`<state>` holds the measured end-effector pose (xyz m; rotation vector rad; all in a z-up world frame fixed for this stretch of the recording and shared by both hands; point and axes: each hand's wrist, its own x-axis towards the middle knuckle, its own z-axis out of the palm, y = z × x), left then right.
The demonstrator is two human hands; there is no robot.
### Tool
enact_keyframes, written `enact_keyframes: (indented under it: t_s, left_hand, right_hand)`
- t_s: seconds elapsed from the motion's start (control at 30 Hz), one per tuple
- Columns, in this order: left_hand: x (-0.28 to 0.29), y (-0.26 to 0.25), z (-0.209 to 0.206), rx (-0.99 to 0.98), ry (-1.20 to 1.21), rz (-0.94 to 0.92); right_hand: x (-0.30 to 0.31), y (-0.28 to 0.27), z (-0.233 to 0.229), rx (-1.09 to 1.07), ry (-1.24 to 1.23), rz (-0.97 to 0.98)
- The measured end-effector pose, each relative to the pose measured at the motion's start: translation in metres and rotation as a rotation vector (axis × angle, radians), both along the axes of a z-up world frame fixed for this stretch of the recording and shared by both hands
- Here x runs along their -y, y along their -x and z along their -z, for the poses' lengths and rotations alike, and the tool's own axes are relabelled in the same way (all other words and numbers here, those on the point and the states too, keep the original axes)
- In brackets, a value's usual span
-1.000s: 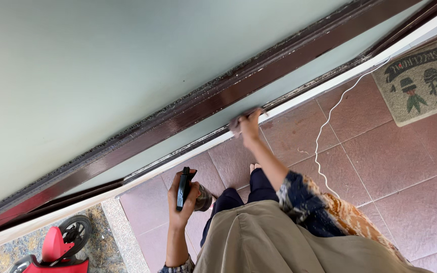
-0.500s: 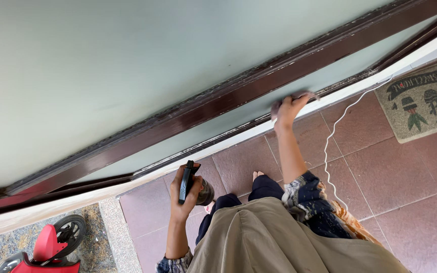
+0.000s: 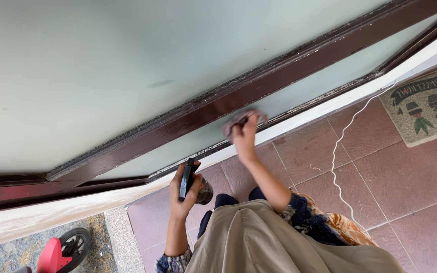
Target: The person cleans a door frame and frosted glass pane using a spray bottle and a cloth.
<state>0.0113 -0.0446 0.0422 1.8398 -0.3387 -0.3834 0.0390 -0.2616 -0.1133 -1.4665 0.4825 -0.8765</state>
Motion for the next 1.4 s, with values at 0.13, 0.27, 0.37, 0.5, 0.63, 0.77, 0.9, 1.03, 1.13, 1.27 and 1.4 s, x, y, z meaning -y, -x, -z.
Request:
enact_keyframes:
  t_s: [0.13, 0.27, 0.37, 0.5, 0.63, 0.77, 0.9, 1.03, 1.13, 1.27, 1.4]
  left_hand:
    - [-0.008, -0.005, -0.002, 0.02, 0.047, 0.056]
    - [-0.021, -0.007, 0.002, 0.012, 0.106, 0.082]
    - [-0.033, -0.011, 0.003, -0.025, 0.095, 0.058]
    - [-0.05, -0.02, 0.001, -0.002, 0.03, 0.011]
    - [-0.064, -0.027, -0.003, 0.023, 0.085, 0.013]
    - [-0.065, -0.032, -0.003, 0.011, 0.074, 0.029]
    - [-0.069, -0.031, -0.006, 0.002, 0.1, 0.055]
    - [-0.075, -0.028, -0.006, -0.006, 0.121, 0.07]
    - [-0.079, -0.027, -0.005, 0.008, 0.046, 0.043]
    - [-0.09, -0.026, -0.008, 0.023, 0.042, 0.03]
    - [-0.095, -0.025, -0.012, 0.042, 0.048, 0.037]
  right_hand:
    - [0.065, 0.012, -0.017, 0.143, -0.012, 0.158]
    - [0.09, 0.006, 0.005, 0.158, -0.189, 0.26]
    - [0.06, 0.0, 0.027, 0.169, -0.525, 0.102]
    - [-0.028, -0.017, 0.029, 0.095, -0.485, -0.099]
    - [-0.061, -0.014, -0.006, -0.056, 0.346, 0.053]
    - [-0.038, 0.0, -0.057, 0.054, 0.127, 0.001]
    - [0.03, 0.008, -0.068, 0.134, -0.15, 0.127]
    - [0.05, 0.004, -0.034, 0.1, 0.222, 0.308]
    - [0.013, -0.007, -0.017, -0.052, -0.355, 0.128]
    - [-0.058, -0.02, -0.023, -0.068, -0.15, 0.071]
    - [-0.103, -0.02, -0.044, 0.011, 0.451, 0.091]
